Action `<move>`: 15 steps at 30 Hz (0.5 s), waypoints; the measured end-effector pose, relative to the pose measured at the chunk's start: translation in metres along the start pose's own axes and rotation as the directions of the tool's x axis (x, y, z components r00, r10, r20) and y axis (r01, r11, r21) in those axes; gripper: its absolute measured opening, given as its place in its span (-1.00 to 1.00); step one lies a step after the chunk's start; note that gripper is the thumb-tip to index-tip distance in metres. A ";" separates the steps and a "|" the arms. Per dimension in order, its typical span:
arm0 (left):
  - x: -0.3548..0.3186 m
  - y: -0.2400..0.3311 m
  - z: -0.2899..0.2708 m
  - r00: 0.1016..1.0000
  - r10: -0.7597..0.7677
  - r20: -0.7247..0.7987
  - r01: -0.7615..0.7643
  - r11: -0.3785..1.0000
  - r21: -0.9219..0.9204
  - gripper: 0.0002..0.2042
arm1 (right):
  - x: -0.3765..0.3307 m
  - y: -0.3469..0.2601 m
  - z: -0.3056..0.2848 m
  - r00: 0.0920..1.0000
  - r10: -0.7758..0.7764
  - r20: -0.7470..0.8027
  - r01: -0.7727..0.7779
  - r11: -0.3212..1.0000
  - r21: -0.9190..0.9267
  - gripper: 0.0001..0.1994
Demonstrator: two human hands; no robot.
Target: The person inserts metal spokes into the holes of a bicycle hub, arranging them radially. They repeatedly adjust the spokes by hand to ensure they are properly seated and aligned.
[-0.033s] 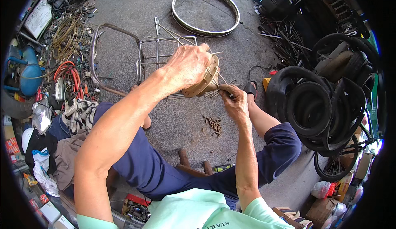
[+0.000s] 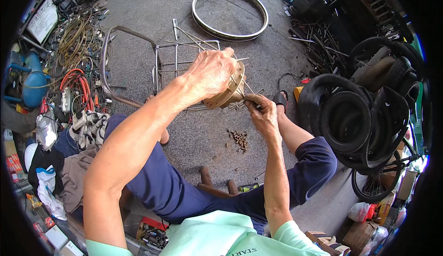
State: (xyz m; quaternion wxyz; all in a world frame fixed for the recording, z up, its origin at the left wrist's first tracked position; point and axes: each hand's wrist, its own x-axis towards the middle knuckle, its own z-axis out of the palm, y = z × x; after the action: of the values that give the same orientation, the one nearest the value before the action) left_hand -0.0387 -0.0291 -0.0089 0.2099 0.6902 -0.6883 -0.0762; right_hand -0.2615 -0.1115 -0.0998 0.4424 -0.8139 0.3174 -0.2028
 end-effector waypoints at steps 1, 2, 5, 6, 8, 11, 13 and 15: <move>0.001 0.000 0.002 1.000 0.018 -0.022 -0.018 1.000 0.008 -0.87 | 0.000 0.002 -0.001 1.000 0.006 0.004 -0.006 0.999 0.037 -0.85; 0.002 0.000 0.004 0.998 0.036 -0.043 -0.036 0.999 0.016 -0.87 | 0.000 0.003 -0.002 1.000 0.019 0.008 -0.019 0.999 0.040 -0.84; 0.006 0.004 0.001 0.999 0.036 -0.026 -0.036 0.999 0.015 -0.89 | -0.002 0.008 -0.008 0.997 0.080 0.008 -0.080 0.997 -0.003 -0.81; 0.007 0.006 -0.001 1.000 0.027 -0.007 -0.027 1.000 0.010 -0.89 | -0.005 0.014 -0.010 0.993 0.116 0.001 -0.115 0.992 -0.051 -0.80; 0.005 0.006 -0.005 0.999 0.042 0.014 -0.042 0.999 -0.008 -0.90 | -0.010 0.019 -0.007 0.986 0.164 -0.044 -0.167 0.980 -0.106 -0.79; 0.001 0.006 -0.011 0.996 0.084 -0.010 -0.084 0.996 -0.027 -0.91 | -0.016 0.019 -0.004 0.946 0.317 -0.069 -0.314 0.948 0.054 -0.81; -0.001 0.005 -0.011 0.995 0.097 -0.026 -0.098 0.995 -0.035 -0.91 | -0.017 0.027 0.001 0.949 0.298 -0.101 -0.292 0.953 0.077 -0.83; -0.001 0.002 -0.011 0.996 0.087 -0.024 -0.088 0.995 -0.039 -0.89 | -0.016 0.026 0.006 0.955 0.273 -0.118 -0.268 0.962 0.052 -0.84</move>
State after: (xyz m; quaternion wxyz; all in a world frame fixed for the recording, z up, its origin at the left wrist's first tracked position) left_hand -0.0360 -0.0262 0.0011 0.2346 0.6557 -0.7139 -0.0729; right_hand -0.2785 -0.1074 -0.1260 0.4598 -0.7407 0.4490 -0.1959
